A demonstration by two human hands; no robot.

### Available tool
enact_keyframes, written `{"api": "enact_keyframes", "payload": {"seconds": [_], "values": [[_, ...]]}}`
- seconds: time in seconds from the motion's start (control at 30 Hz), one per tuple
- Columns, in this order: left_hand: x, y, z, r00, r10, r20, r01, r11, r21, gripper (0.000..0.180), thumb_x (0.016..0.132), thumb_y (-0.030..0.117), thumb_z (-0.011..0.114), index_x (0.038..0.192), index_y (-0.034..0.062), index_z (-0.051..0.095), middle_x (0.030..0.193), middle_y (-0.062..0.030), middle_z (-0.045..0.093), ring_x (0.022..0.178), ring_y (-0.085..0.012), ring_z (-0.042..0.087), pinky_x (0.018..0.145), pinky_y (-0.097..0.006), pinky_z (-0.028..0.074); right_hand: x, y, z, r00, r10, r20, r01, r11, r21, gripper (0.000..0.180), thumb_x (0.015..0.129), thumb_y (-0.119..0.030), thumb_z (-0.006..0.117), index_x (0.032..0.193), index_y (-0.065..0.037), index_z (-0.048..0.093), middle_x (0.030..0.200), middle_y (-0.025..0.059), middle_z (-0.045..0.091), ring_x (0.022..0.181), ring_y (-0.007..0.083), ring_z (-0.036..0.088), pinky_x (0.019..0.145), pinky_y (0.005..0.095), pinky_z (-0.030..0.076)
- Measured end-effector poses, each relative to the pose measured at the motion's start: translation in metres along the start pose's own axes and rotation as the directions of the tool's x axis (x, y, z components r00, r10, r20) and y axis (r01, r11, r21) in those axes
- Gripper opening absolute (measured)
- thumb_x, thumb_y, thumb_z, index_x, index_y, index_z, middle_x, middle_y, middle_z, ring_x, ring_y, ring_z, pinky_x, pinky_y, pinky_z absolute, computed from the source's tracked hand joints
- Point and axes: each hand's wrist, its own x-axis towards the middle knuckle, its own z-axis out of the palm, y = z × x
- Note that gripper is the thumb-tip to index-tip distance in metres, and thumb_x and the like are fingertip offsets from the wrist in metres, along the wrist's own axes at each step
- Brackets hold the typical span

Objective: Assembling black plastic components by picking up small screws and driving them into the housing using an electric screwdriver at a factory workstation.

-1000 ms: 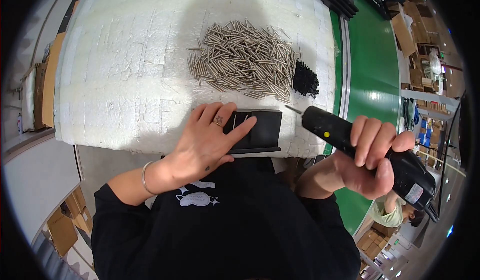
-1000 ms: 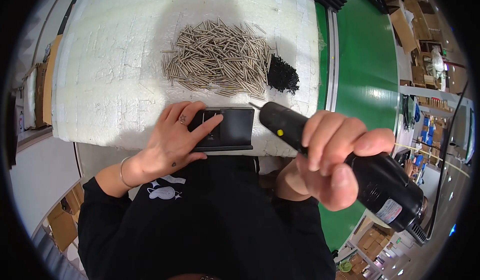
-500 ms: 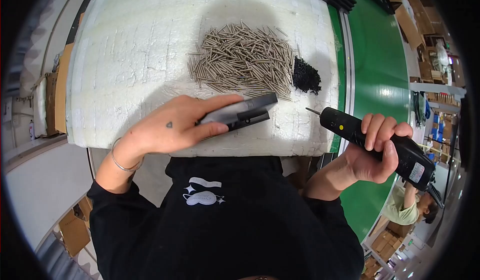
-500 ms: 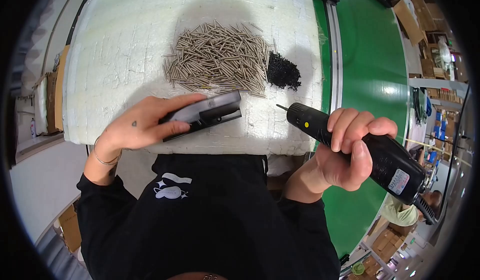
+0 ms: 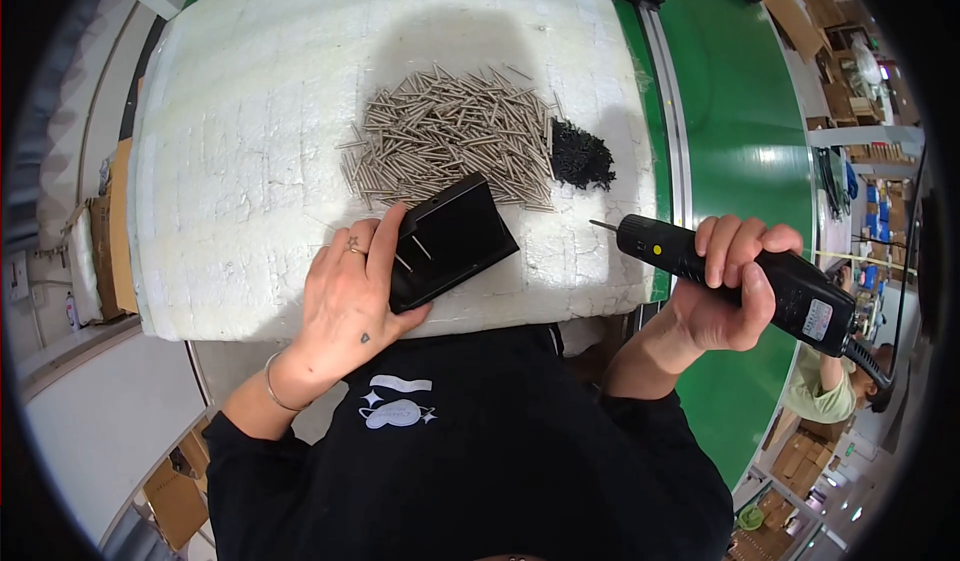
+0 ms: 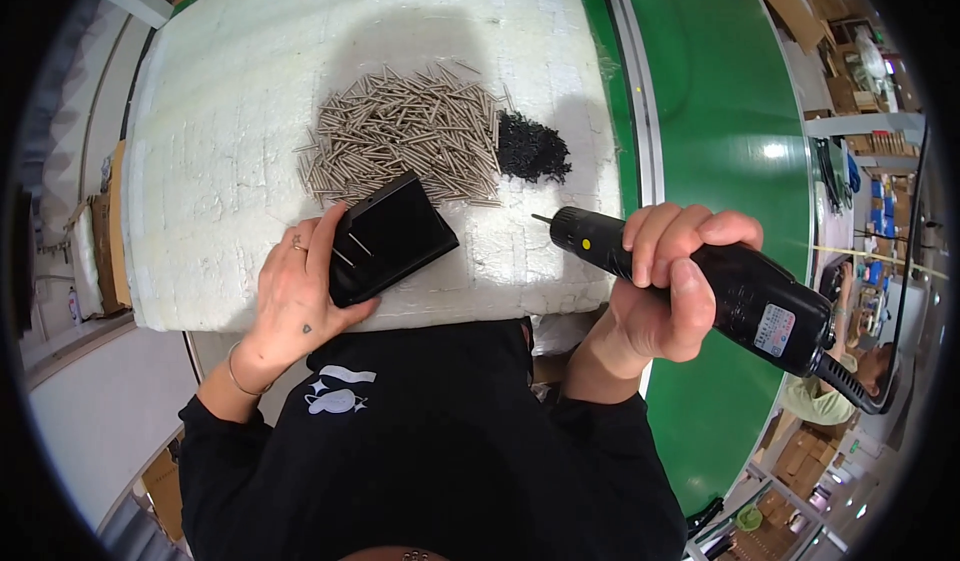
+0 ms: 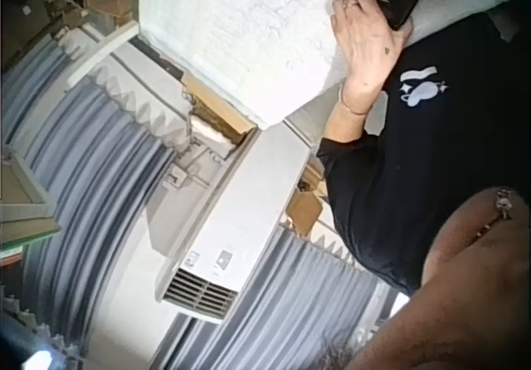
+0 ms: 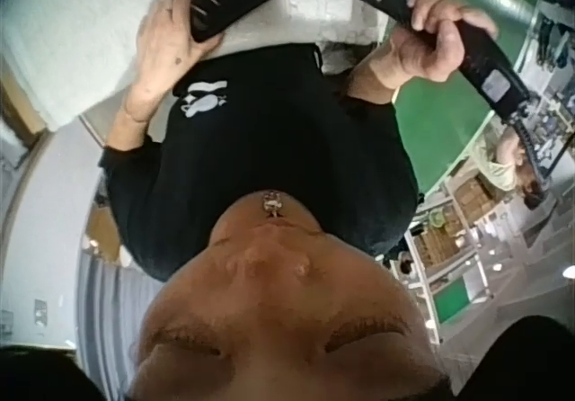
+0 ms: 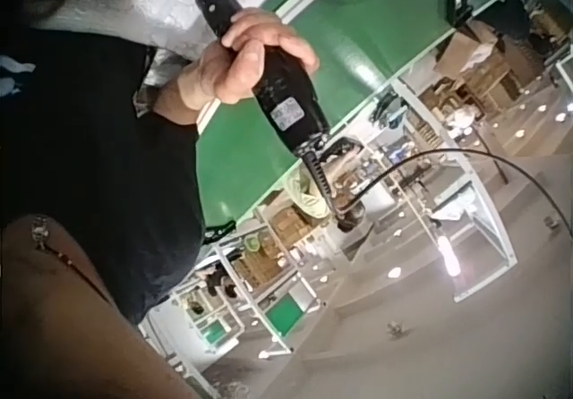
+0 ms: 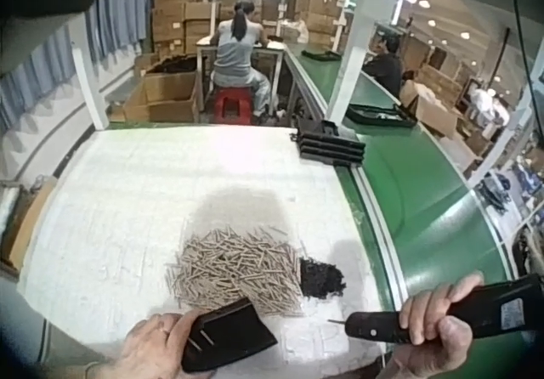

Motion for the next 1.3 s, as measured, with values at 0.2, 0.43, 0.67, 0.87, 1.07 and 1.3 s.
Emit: {"api": "enact_keyframes", "payload": {"seconds": [0.2,0.43,0.67,0.87,1.07,1.3], "values": [[-0.012,-0.040,-0.036,0.964,-0.243,-0.110,0.206,0.939,-0.274,0.074,0.061,0.014,0.072,0.129,0.0015,0.045,0.100,-0.0197,0.062,0.083,-0.0318,0.064,0.077,-0.042,0.051,-0.004,-0.007,-0.014,0.999,-0.016,-0.040,0.015,0.999,-0.036,0.030,0.077,-0.010,0.054,0.105,-0.004,0.047,0.063,0.0009,0.041,0.051,0.0108,0.040,0.057,0.0287,0.036],[-0.055,-0.193,-0.052,0.790,-0.527,-0.313,0.598,0.773,0.211,0.083,0.067,0.025,0.077,0.137,0.0033,0.037,0.130,-0.0266,0.048,0.126,-0.0406,0.039,0.104,-0.047,0.036,-0.010,-0.007,-0.018,0.992,0.020,-0.125,-0.038,0.989,-0.140,0.027,0.078,-0.009,0.054,0.104,-0.004,0.048,0.066,0.0027,0.043,0.054,0.0118,0.040,0.060,0.0292,0.038],[0.146,-0.092,-0.074,0.975,0.098,-0.202,-0.121,0.987,-0.107,0.068,0.071,0.027,0.079,0.130,0.0056,0.052,0.137,-0.0190,0.046,0.130,-0.0342,0.039,0.107,-0.042,0.033,-0.008,0.016,-0.022,0.952,0.133,-0.277,-0.183,0.969,-0.165,0.028,0.075,-0.001,0.058,0.100,-0.002,0.045,0.069,0.0062,0.048,0.054,0.0138,0.045,0.054,0.0294,0.043],[0.382,-0.021,-0.019,0.839,0.497,-0.221,-0.540,0.810,-0.227,0.064,0.074,0.048,0.074,0.114,-0.0008,0.062,0.117,-0.0191,0.062,0.113,-0.0336,0.055,0.099,-0.038,0.042,-0.022,0.017,-0.015,0.963,0.135,-0.234,-0.203,0.931,-0.302,0.029,0.075,-0.008,0.064,0.097,-0.003,0.046,0.068,0.0063,0.050,0.055,0.0143,0.048,0.058,0.0302,0.045],[0.486,0.029,0.039,0.974,0.215,0.065,-0.213,0.976,-0.036,0.120,0.054,0.071,0.073,0.140,-0.0037,0.036,0.142,-0.0236,0.041,0.135,-0.0359,0.034,0.111,-0.040,0.029,-0.037,-0.002,-0.007,0.967,0.234,-0.100,-0.248,0.774,-0.582,0.027,0.069,0.002,0.069,0.094,0.000,0.058,0.079,0.0093,0.064,0.070,0.0130,0.061,0.066,0.0265,0.049],[0.481,0.022,0.036,0.939,0.342,-0.025,-0.343,0.938,-0.050,0.092,0.053,0.056,0.081,0.123,0.0020,0.056,0.120,-0.0203,0.060,0.115,-0.0334,0.055,0.096,-0.041,0.045,-0.039,0.001,0.011,0.988,0.140,-0.059,-0.142,0.718,-0.681,0.026,0.063,-0.004,0.073,0.085,-0.003,0.060,0.062,0.0034,0.063,0.054,0.0128,0.063,0.054,0.0236,0.050]]}}
